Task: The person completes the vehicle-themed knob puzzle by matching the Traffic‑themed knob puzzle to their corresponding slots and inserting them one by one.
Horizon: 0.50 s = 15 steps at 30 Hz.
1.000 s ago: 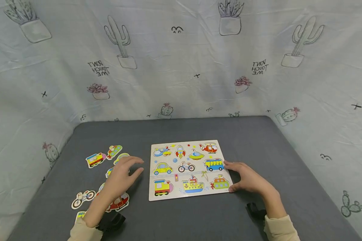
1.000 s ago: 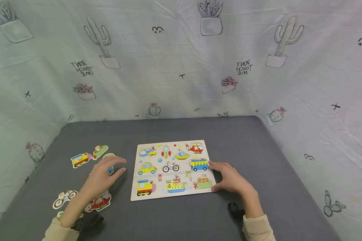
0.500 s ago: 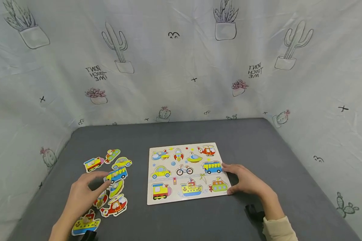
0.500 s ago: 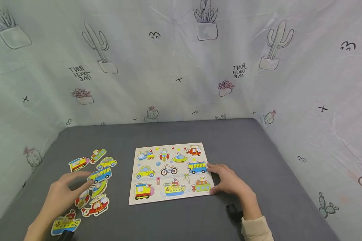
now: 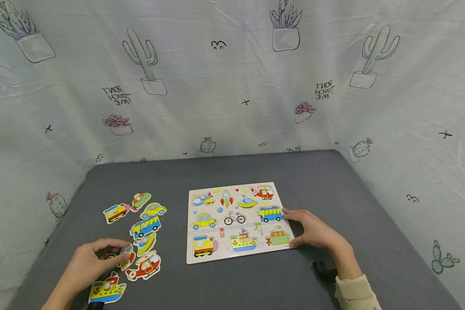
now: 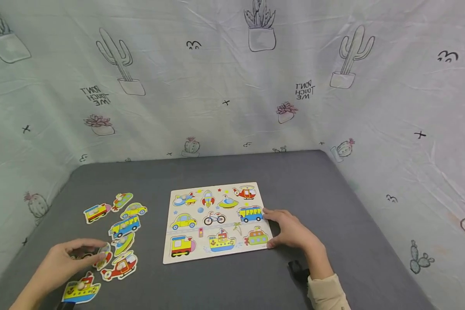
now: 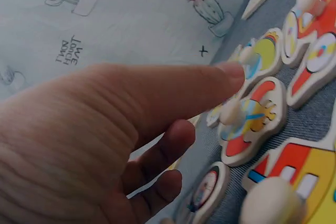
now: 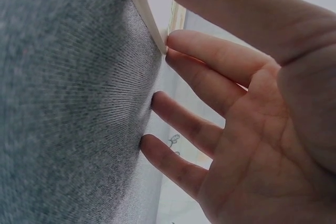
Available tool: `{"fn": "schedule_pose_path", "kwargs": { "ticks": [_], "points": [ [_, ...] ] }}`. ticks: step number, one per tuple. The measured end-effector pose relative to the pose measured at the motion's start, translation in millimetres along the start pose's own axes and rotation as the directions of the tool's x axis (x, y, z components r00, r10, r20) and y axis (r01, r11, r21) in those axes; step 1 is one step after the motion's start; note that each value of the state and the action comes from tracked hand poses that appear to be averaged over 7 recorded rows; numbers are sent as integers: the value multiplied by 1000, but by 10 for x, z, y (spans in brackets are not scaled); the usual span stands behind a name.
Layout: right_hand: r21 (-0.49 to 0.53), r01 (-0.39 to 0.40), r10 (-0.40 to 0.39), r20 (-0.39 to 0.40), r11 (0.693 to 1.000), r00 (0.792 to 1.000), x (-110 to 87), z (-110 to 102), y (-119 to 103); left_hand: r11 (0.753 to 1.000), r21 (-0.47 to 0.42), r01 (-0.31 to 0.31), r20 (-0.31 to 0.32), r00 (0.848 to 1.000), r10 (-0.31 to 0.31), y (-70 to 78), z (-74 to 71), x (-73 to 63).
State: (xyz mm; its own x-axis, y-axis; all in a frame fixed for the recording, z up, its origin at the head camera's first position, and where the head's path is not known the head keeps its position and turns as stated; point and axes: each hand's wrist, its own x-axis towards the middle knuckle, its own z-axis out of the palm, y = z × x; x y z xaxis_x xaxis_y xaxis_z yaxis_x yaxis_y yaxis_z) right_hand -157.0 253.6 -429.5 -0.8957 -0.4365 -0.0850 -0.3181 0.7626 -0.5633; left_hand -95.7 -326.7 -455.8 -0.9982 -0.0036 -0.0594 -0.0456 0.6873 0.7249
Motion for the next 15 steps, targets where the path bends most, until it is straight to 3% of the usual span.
{"fn": "schedule_pose_path", "kwargs": {
  "ticks": [3, 7, 15],
  "points": [
    [1, -8, 8, 4, 1000, 1000, -6, 15, -4, 998, -58, 33, 50, 998, -30, -32, 30, -7],
    [14, -20, 20, 15, 1000, 1000, -7, 21, -26, 992, -108, 59, 73, 996, -51, -72, 69, -15],
    [8, -14, 14, 5, 1000, 1000, 3, 8, -14, 996, -67, 66, 42, 997, -63, -81, 86, 6]
  ]
}}
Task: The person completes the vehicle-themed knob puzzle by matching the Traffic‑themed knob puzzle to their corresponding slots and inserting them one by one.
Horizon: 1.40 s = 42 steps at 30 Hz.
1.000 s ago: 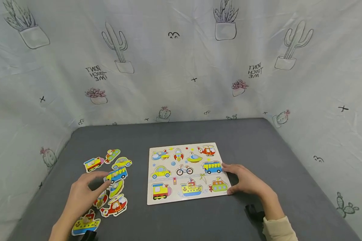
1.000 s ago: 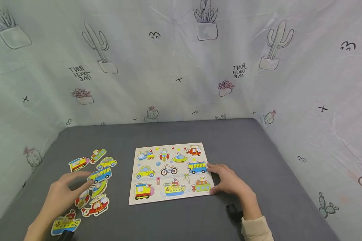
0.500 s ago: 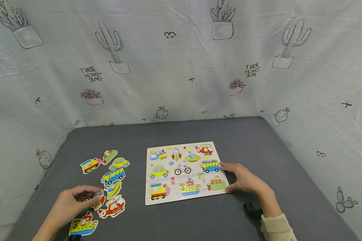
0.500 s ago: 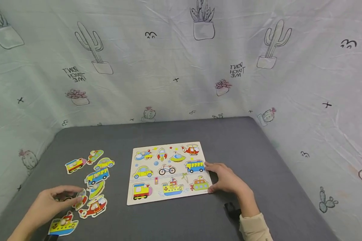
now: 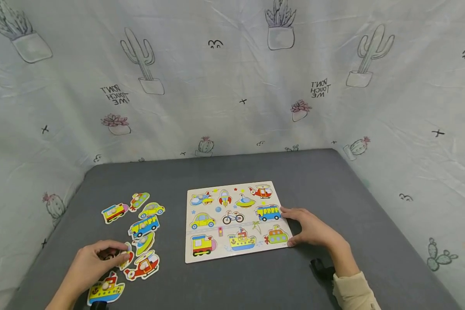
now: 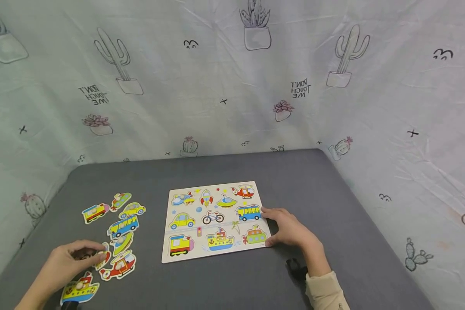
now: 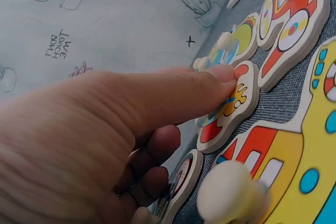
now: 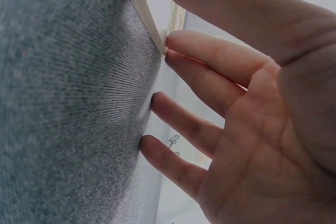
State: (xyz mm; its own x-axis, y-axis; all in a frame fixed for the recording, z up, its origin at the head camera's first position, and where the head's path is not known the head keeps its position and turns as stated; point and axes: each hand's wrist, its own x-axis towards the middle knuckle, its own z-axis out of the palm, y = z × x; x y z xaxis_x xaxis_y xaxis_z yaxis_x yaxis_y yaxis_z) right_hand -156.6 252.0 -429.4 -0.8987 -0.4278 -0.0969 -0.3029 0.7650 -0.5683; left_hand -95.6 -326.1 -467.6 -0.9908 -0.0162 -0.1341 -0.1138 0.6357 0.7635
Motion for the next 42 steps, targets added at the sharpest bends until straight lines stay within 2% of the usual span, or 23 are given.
{"fn": "schedule_pose_path", "kwargs": {
  "ticks": [4, 9, 12, 15, 18, 22, 25, 28, 32, 35, 42],
  "points": [
    [2, 0, 0, 1, 1000, 1000, 1, -5, 18, 999, 40, -13, -9, 1000, 13, 0, -6, 9],
    [10, 6, -6, -2, 1000, 1000, 12, -8, 24, 998, 47, -46, -25, 999, 47, -15, -13, 23],
    [10, 16, -16, -8, 1000, 1000, 23, -16, 24, 997, 56, -60, -54, 997, 63, -24, -8, 37],
    [2, 22, -22, -4, 1000, 1000, 33, -25, 25, 992, 96, -76, -109, 990, 87, -31, 4, 47],
    [-9, 26, -26, 1, 1000, 1000, 46, -31, 23, 982, 153, -112, -197, 970, 141, -38, 16, 47],
    [-15, 26, -26, 0, 1000, 1000, 61, -33, 14, 964, 202, -171, -296, 928, 226, -34, 22, 35],
    [-11, 34, -34, 1, 999, 999, 56, -24, 9, 956, 223, -189, -327, 910, 256, -25, 24, 17],
    [-2, 37, -37, 1, 999, 999, 39, -16, 2, 951, 247, -188, -347, 899, 268, -21, 27, 7],
    [4, 31, -31, -5, 1000, 1000, 26, -10, -2, 937, 286, -202, -373, 877, 303, -31, 26, 19],
    [3, 28, -28, -8, 1000, 1000, 18, -5, 5, 931, 299, -209, -376, 871, 316, -34, 32, 32],
    [5, -4, 4, -3, 1000, 1000, 4, 15, 43, 935, 295, -197, -390, 868, 306, -24, 59, 48]
  ]
}}
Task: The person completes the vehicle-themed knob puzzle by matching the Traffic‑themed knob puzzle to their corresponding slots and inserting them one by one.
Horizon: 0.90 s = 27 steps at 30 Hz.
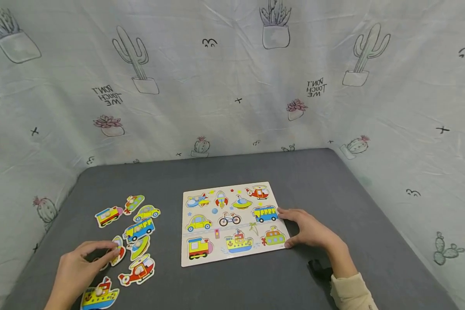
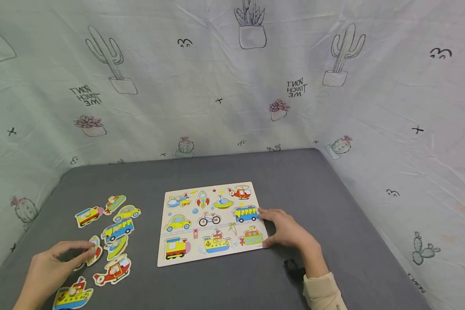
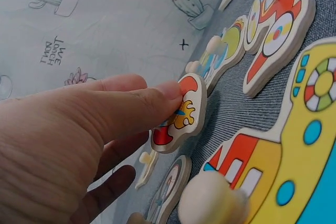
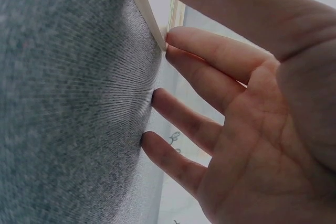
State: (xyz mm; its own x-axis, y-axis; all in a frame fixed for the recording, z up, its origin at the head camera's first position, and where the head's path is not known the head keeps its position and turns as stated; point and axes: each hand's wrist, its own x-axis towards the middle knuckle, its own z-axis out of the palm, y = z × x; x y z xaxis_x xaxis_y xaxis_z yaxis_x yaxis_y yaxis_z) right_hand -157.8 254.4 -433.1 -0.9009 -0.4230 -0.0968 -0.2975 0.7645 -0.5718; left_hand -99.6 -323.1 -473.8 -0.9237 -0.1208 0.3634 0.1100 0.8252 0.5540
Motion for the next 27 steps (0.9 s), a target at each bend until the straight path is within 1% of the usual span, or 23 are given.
{"fn": "schedule_pose_path", "kwargs": {
  "ticks": [8, 13, 17, 21, 23, 25, 27],
  "points": [
    [8, -9, 9, -2, 1000, 1000, -19, 29, 0, 1000, 15, 8, -6, 1000, -8, 24, 5, -28],
    [6, -3, 4, -16, 1000, 1000, -12, 15, 2, 1000, 14, 10, -7, 1000, -10, 31, 30, -20],
    [5, 6, -6, -12, 1000, 1000, -12, -3, 4, 1000, 16, -1, -9, 1000, 1, 25, 38, -19],
    [21, 4, -4, -4, 1000, 1000, -13, -6, 7, 1000, -1, -2, -26, 1000, 2, 17, 29, -11],
    [28, -3, 3, -2, 1000, 1000, -12, -2, 11, 1000, -17, 0, -38, 999, 0, 41, 32, -7],
    [31, -7, 7, -3, 999, 1000, -10, -2, 15, 999, -37, -22, -38, 999, 20, 97, 53, 12],
    [30, -11, 12, -5, 999, 1000, -7, -3, 19, 996, -57, -67, -21, 998, 66, 191, 95, 48]
  ]
}}
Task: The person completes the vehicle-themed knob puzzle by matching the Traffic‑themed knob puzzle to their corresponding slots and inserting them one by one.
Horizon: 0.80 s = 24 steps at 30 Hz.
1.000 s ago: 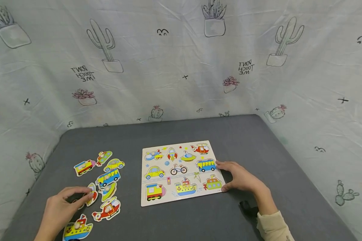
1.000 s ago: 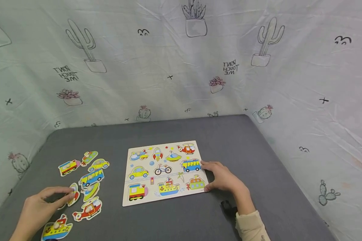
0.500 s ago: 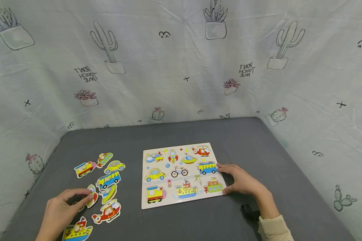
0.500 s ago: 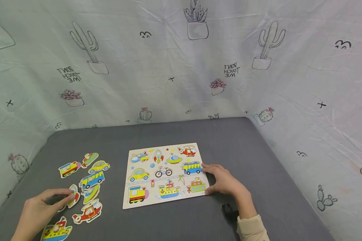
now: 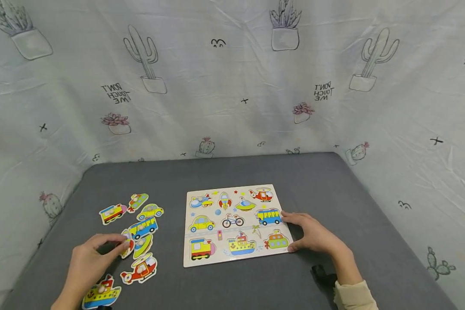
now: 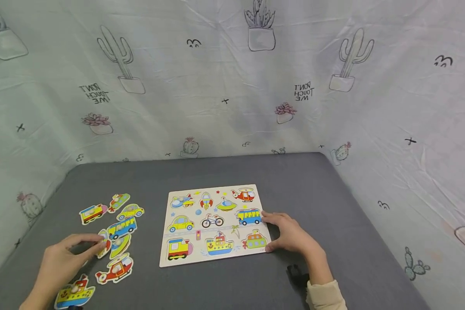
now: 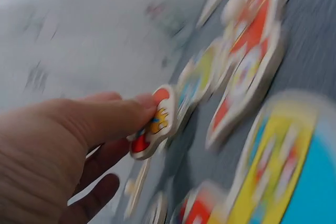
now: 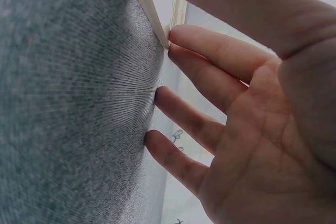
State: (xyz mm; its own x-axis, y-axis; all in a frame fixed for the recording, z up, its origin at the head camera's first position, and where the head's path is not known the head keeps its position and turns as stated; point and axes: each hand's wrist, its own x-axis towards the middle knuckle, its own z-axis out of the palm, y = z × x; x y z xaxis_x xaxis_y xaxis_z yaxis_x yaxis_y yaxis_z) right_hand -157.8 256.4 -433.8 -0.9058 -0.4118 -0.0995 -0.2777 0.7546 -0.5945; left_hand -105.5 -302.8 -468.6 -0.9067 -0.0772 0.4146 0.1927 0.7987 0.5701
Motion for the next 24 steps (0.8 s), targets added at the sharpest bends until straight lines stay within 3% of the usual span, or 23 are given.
{"fn": "schedule_pose_path", "kwargs": {
  "ticks": [4, 8, 13, 17, 24],
  "points": [
    [-9, 6, -7, -3, 1000, 1000, -6, -1, 5, 992, -53, -117, 53, 991, 120, 220, 153, 131],
    [-14, 27, -27, -5, 1000, 1000, -6, -3, 7, 978, -95, -184, 88, 977, 192, 438, 350, 280],
    [-11, 28, -28, 0, 1000, 1000, 2, -6, 4, 964, -171, -206, 166, 958, 234, 712, 560, 456],
    [-6, 19, -19, 4, 1000, 1000, 3, -4, 4, 942, -241, -232, 192, 940, 281, 910, 674, 559],
    [-7, 2, -2, 9, 1000, 1000, -5, -16, -15, 927, -299, -227, 222, 928, 299, 1173, 841, 674]
  ]
}}
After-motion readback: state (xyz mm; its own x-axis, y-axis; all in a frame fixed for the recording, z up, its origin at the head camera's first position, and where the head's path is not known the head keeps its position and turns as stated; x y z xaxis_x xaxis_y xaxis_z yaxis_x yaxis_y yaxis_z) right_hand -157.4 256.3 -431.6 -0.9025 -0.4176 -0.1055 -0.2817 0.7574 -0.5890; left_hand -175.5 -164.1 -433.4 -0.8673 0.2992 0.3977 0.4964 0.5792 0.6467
